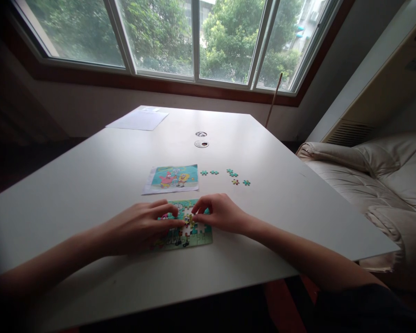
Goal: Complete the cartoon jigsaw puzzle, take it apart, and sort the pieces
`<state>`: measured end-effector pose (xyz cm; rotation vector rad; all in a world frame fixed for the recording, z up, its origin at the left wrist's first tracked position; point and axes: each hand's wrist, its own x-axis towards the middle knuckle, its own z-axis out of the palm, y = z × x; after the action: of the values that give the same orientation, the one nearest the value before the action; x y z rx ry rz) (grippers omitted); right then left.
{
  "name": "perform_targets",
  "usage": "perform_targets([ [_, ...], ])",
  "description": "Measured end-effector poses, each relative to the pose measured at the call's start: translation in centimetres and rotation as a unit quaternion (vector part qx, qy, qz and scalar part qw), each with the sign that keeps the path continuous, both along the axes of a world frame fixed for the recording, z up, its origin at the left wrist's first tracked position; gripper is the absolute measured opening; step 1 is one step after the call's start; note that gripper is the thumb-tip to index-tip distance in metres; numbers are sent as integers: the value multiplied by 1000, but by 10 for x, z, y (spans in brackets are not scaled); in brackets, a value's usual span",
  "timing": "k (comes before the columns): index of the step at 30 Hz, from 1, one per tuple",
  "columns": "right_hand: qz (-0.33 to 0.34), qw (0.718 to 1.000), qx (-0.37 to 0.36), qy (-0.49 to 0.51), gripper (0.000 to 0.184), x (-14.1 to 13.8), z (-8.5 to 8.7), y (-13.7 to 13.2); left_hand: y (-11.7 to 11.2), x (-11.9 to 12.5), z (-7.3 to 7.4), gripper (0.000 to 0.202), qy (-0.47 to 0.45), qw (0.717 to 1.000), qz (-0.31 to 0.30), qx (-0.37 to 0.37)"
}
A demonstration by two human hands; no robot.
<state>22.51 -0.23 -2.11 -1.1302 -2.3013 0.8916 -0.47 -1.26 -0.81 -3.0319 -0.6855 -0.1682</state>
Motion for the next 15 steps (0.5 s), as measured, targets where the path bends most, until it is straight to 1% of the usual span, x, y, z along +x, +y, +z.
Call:
perform_targets([
  [6, -14, 997, 73, -30, 10, -1, -2, -1, 0, 1, 1, 34, 2, 1000, 0, -6],
  [11, 5, 994, 102, -35, 7, -2, -4, -1, 0, 1, -3, 35, 8, 1000, 5, -13],
  [15, 24, 992, 118, -36, 6, -2, -4, 0, 0, 3, -7, 36, 8, 1000, 15, -5],
])
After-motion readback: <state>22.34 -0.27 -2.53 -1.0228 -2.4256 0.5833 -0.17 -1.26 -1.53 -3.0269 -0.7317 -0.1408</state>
